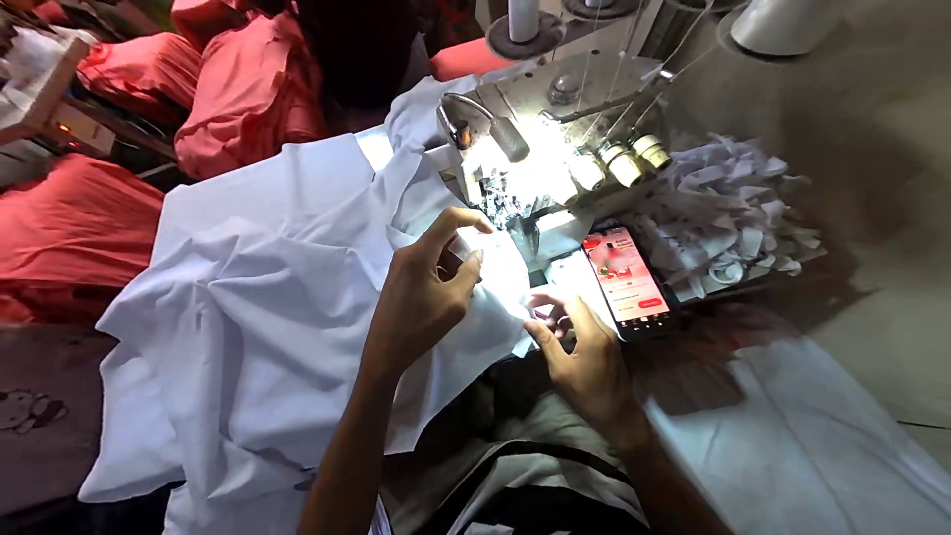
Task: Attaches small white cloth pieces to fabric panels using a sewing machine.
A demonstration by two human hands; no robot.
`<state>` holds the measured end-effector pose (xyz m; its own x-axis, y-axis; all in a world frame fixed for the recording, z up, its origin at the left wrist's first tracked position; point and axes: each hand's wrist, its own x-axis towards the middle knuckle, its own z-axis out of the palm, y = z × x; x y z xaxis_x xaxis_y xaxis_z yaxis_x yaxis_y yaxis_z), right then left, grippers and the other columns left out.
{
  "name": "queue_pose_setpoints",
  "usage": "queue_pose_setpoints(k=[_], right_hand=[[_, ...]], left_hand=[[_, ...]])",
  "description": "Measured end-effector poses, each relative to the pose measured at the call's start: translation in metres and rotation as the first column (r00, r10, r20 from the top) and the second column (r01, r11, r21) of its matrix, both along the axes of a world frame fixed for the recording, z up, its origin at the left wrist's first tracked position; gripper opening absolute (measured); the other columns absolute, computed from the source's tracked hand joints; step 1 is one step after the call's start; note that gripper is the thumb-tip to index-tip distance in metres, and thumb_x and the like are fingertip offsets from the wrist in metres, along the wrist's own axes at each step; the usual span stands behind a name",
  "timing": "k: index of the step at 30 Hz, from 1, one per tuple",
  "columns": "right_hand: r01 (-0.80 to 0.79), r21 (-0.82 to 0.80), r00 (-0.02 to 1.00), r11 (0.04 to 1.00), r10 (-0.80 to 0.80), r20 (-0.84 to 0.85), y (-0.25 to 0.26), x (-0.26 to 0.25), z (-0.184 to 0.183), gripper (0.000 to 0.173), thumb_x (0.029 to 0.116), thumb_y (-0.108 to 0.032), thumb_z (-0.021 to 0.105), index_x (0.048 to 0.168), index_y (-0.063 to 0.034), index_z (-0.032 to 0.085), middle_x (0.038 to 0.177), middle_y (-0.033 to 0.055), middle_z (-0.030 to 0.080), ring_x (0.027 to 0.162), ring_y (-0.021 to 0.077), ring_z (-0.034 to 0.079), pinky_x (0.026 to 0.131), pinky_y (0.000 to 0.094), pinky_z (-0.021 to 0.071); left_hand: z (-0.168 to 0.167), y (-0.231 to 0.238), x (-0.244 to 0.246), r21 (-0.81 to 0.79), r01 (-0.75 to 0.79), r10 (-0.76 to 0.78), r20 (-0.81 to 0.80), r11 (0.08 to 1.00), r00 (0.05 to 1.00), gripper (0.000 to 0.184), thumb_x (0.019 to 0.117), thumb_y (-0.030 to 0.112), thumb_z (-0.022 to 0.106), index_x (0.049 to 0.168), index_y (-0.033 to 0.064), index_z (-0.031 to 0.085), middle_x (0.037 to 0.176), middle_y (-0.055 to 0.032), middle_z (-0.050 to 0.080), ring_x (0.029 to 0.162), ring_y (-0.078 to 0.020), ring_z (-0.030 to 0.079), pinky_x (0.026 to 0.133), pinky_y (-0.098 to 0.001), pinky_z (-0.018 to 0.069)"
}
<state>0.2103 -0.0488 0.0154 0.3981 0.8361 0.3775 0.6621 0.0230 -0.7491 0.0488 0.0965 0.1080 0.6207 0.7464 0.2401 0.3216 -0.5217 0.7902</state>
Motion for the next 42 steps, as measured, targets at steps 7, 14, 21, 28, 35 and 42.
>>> queue_pose_setpoints(k=[7,14,21,28,35,42], right_hand=[[-0.003,0.267,1.000,0.964,-0.001,0.017,0.024,-0.026,0.023,0.037,0.0956,-0.036,0.071,0.116,-0.0053,0.074,0.107,0.0085,0.072,0.103,0.0154,0.063,0.087,0.0285,0.0518],[-0.129,0.266,0.918,0.955,0.216,-0.331,0.034,-0.020,0.023,0.013,0.0984,-0.012,0.067,0.095,-0.0034,0.076,0.083,-0.0016,0.075,0.078,0.0039,0.071,0.078,0.0209,0.0599],[-0.232,0.217,0.734,0.948,0.317,-0.601,0.026,-0.005,0.028,0.015,0.1005,-0.007,0.063,0.098,0.0021,0.075,0.078,0.0038,0.074,0.069,0.0084,0.069,0.068,0.0212,0.0603],[-0.254,0.215,0.740,0.943,0.333,-0.584,0.026,0.005,0.030,0.019,0.1026,-0.009,0.059,0.096,-0.0001,0.073,0.076,0.0000,0.070,0.064,0.0037,0.063,0.061,0.0173,0.0553],[-0.303,0.211,0.729,0.929,0.369,-0.577,0.029,0.007,0.025,0.018,0.1033,-0.010,0.058,0.097,-0.0001,0.072,0.082,0.0010,0.071,0.067,0.0036,0.063,0.062,0.0170,0.0537],[-0.236,0.152,0.803,0.960,0.280,-0.525,0.031,0.006,0.018,0.015,0.1014,-0.009,0.062,0.100,-0.0009,0.074,0.078,0.0004,0.073,0.067,0.0046,0.066,0.062,0.0173,0.0561]], left_hand=[[0.011,-0.019,0.011,-0.090,0.070,-0.063,0.079,0.993,0.995,0.020,0.0991,0.004,0.054,0.106,0.0137,0.071,0.081,0.0018,0.072,0.061,-0.0086,0.067,0.054,-0.0230,0.0587],[0.010,0.003,-0.006,-0.099,0.254,-0.255,0.004,0.962,0.967,0.016,0.0938,0.013,0.071,0.109,0.0116,0.073,0.102,0.0020,0.068,0.085,-0.0077,0.069,0.071,-0.0240,0.0630],[-0.005,0.017,-0.004,0.018,0.245,-0.243,-0.056,0.969,0.968,0.005,0.0924,0.013,0.073,0.097,0.0119,0.073,0.090,0.0038,0.066,0.073,-0.0040,0.065,0.062,-0.0189,0.0582],[-0.005,0.013,-0.008,-0.506,0.461,-0.321,0.342,0.729,0.883,0.020,0.1038,0.008,0.052,0.115,0.0076,0.069,0.080,-0.0012,0.067,0.065,-0.0035,0.060,0.062,-0.0167,0.0516],[-0.009,0.011,-0.004,-0.402,0.375,-0.261,0.309,0.835,0.914,0.031,0.0949,-0.004,0.063,0.124,0.0017,0.071,0.105,-0.0102,0.075,0.092,-0.0172,0.073,0.087,-0.0312,0.0619],[-0.015,0.011,0.018,0.091,-0.077,0.070,0.082,0.993,0.994,0.004,0.0933,0.007,0.073,0.097,0.0092,0.073,0.083,0.0035,0.075,0.068,-0.0042,0.071,0.063,-0.0225,0.0626]])
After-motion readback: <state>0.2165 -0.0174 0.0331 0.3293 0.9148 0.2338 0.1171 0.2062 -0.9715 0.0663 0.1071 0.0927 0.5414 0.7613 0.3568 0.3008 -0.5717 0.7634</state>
